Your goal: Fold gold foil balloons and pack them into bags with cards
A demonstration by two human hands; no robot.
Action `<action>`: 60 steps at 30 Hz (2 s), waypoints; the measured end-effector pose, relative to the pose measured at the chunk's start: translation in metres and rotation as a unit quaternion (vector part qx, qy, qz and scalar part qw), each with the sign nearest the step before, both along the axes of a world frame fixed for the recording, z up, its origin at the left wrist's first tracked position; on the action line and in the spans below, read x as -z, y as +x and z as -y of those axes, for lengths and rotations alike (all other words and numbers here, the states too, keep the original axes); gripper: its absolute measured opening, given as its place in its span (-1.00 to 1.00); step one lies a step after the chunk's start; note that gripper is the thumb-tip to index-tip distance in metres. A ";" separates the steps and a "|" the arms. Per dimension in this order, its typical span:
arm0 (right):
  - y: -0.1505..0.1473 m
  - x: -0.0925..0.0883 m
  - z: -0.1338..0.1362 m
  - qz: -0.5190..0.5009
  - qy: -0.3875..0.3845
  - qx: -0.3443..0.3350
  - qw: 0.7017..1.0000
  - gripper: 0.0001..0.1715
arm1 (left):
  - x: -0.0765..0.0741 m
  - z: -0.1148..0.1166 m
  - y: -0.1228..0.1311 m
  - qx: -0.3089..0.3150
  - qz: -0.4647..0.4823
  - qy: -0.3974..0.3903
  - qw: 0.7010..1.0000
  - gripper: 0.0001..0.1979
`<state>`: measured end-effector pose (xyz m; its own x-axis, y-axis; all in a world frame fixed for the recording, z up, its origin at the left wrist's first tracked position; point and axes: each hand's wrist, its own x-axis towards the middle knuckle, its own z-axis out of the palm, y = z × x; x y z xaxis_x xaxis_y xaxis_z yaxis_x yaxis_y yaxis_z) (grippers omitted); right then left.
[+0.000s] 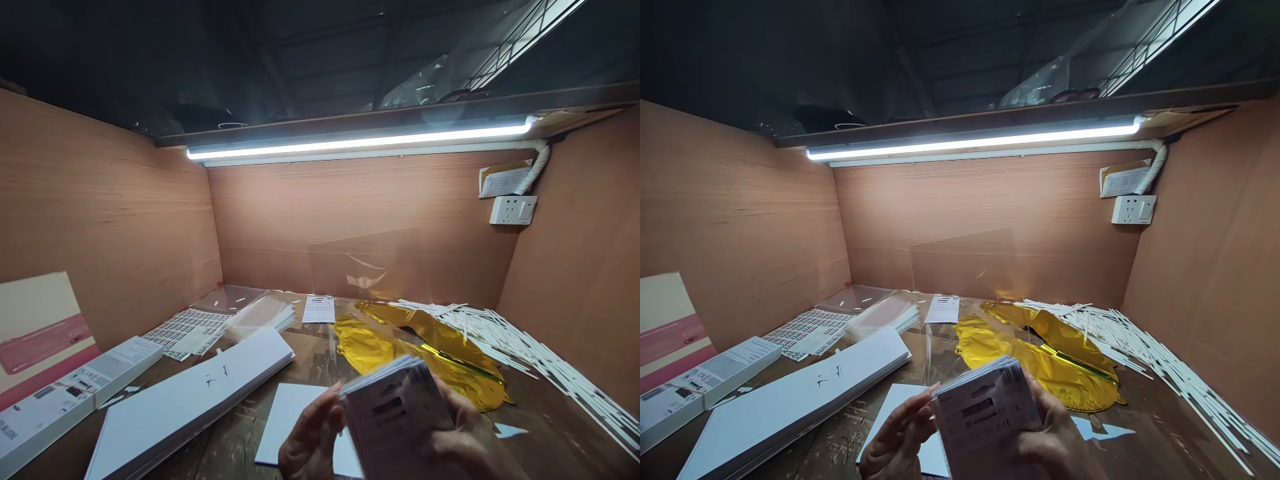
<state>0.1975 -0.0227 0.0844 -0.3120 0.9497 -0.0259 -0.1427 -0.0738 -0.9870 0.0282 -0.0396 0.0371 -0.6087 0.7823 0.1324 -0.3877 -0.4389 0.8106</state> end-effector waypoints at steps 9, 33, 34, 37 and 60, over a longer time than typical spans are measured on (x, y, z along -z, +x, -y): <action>0.001 -0.004 0.004 -0.028 -0.020 -0.001 0.999 -0.29 | -0.018 -0.009 -0.017 0.166 0.015 -0.060 0.984 -0.72; 0.011 0.008 -0.010 0.015 0.018 -0.016 1.000 -0.37 | -0.008 -0.013 -0.025 0.125 -0.328 0.057 0.935 -0.88; 0.010 0.007 -0.010 0.020 0.016 -0.020 0.999 -0.39 | -0.008 -0.013 -0.026 0.155 -0.321 0.066 0.932 -0.88; 0.010 0.002 -0.008 0.036 0.013 -0.025 0.999 -0.49 | -0.004 -0.013 -0.027 0.254 -0.273 0.066 0.926 -0.77; -0.002 -0.015 0.004 0.122 0.061 0.033 0.990 -0.29 | -0.004 -0.036 -0.040 0.026 -0.527 0.242 0.814 -0.80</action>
